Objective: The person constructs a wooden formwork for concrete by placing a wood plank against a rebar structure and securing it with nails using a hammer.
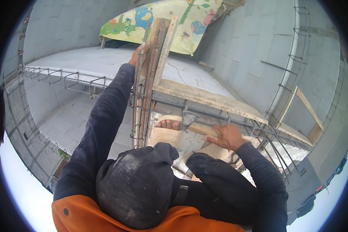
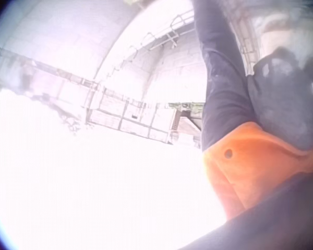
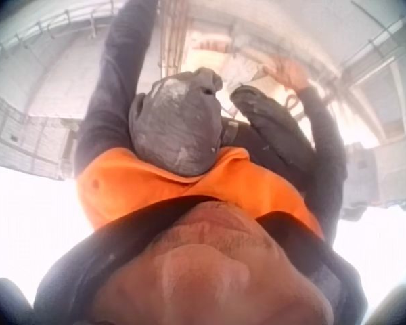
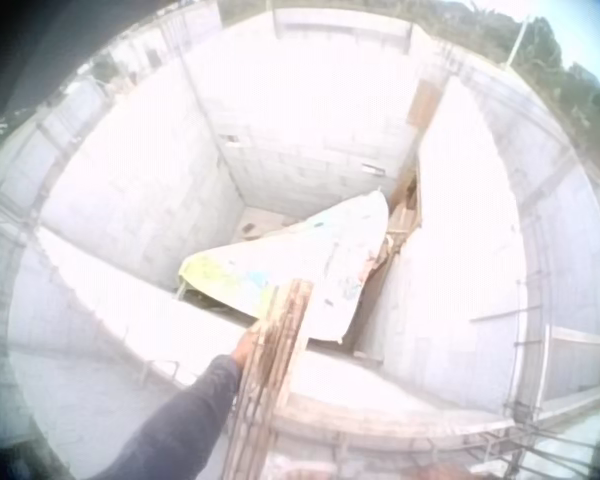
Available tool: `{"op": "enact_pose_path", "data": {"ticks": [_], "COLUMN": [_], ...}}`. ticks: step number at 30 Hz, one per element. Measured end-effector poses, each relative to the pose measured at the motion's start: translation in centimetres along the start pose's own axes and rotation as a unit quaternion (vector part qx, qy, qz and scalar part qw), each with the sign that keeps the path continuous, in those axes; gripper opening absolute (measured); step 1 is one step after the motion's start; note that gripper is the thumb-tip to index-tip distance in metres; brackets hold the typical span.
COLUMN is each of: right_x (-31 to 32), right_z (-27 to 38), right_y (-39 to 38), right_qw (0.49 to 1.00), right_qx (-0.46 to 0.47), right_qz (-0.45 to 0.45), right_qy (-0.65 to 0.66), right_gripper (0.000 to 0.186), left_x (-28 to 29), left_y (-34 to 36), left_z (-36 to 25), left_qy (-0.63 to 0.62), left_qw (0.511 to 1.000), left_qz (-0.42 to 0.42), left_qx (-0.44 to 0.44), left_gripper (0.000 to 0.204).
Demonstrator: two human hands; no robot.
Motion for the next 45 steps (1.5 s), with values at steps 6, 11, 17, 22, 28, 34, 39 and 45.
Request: {"op": "enact_pose_path", "data": {"ticks": [6, 11, 17, 22, 28, 34, 39, 45], "right_x": [1.4, 1.6, 3.3, 4.9, 2.8, 1.6, 2.1, 2.5], "right_z": [2.0, 0.9, 1.3, 3.3, 3.7, 3.3, 2.9, 3.3], "right_y": [1.1, 0.2, -0.7, -0.5, -0.5, -0.6, -0.1, -0.3], "right_qw": [0.999, 1.0, 0.997, 0.995, 0.999, 0.999, 0.999, 1.0], "right_qx": [0.041, 0.01, 0.01, 0.028, -0.005, 0.024, 0.01, 0.0], "right_qz": [0.007, 0.006, -0.057, -0.071, 0.02, 0.03, 0.03, 0.021], "right_qy": [0.002, 0.005, 0.054, 0.071, 0.031, 0.032, 0.02, 0.014], "right_gripper": [0.076, 0.074, 0.064, 0.058, 0.058, 0.058, 0.059, 0.056], "left_x": [4.8, 2.4, 0.8, 2.3, 1.4, 1.7, 1.3, 2.3], "left_y": [-0.5, 0.2, -1.6, -0.8, -0.7, -1.8, -2.0, -1.9], "left_z": [3.2, 2.1, -2.0, -0.2, 0.1, -1.4, -1.3, -1.3], "left_qy": [0.023, 0.054, 0.09, 0.061, 0.065, 0.069, -0.042, -0.009], "left_qw": [0.997, 0.998, 0.995, 0.998, 0.998, 0.997, 0.998, 0.998], "left_qz": [-0.022, -0.006, 0.005, 0.012, -0.008, -0.032, -0.018, 0.036], "left_qx": [-0.072, -0.025, -0.036, -0.033, 0.009, -0.004, 0.035, 0.06], "left_gripper": [0.049, 0.06, 0.052, 0.056, 0.059, 0.058, 0.057, 0.064]}}
Point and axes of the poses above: each hand's wrist, its own y-axis towards the middle knuckle, its own x-axis out of the back of the hand, z = x × y, the point moved 4 cm from there along y, towards the middle knuckle, and after that the axes turned 11 degrees about z, right-handed, at the moved point
